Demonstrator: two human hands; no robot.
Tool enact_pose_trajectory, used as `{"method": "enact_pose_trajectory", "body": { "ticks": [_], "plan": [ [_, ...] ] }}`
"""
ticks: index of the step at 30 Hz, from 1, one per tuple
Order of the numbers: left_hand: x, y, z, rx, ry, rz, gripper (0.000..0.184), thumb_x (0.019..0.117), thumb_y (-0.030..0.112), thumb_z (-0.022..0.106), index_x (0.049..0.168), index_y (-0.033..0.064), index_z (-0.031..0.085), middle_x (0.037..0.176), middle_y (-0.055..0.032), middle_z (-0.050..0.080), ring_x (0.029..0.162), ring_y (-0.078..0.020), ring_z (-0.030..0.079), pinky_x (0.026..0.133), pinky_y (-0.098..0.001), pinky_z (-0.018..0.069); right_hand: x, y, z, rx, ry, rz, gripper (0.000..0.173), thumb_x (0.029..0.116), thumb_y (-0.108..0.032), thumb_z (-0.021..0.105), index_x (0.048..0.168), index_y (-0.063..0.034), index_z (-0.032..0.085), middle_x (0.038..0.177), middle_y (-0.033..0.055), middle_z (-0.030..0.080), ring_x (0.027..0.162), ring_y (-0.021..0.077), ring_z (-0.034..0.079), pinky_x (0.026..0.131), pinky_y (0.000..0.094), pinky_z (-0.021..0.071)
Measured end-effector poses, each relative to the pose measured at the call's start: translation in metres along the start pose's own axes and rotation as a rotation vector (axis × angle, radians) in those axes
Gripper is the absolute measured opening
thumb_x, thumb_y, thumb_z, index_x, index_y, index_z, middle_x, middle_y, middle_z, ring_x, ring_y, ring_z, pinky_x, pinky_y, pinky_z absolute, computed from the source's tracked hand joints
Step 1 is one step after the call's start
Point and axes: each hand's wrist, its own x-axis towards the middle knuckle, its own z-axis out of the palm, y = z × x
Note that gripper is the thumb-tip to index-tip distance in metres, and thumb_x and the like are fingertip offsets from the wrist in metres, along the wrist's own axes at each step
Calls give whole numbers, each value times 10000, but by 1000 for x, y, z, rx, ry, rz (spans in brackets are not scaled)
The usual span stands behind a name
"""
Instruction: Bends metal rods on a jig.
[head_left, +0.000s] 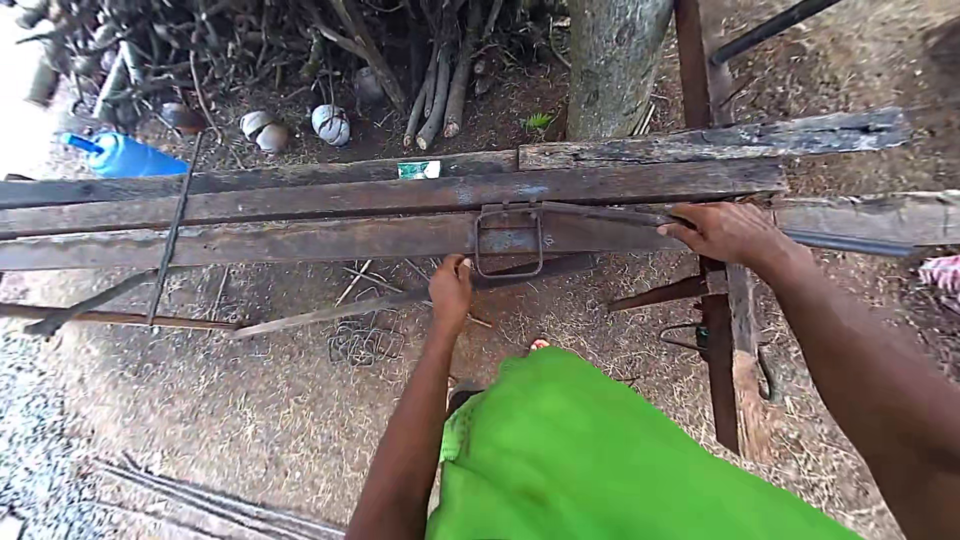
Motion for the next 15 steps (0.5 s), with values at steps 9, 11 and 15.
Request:
{"method": "enact_pose_trajectory", "body": {
  "ticks": [9, 11, 15],
  "plan": [
    [83, 18, 31, 19, 238, 301, 282, 1049, 137, 554, 1220, -26, 707, 1217, -233, 674, 1157, -360, 652, 1053, -494, 497, -8, 8, 24, 42, 69, -54, 476, 1048, -560, 467, 1109, -145, 693, 797, 143, 693, 732, 389, 702, 599, 621, 527],
    [83, 15, 33, 33, 269, 352, 271, 1046, 118, 553, 1199, -33, 717, 1186, -238, 681, 1131, -364, 662, 1032, -491, 508, -12, 6, 32, 92, 65, -42, 446, 1051, -535, 482, 1090, -145, 696, 774, 132, 686, 709, 377, 696, 587, 619, 523],
    [85, 10, 36, 76, 293, 439, 267, 1040, 113, 561, 1194, -42, 714, 1136, -245, 672, 1110, -386, 651, 1007, -492, 516, -20, -11, 42, 203, -16, 26, 417, 1066, -497, 474, 1086, -136, 680, 729, 126, 656, 679, 360, 676, 584, 607, 516]
  ]
}}
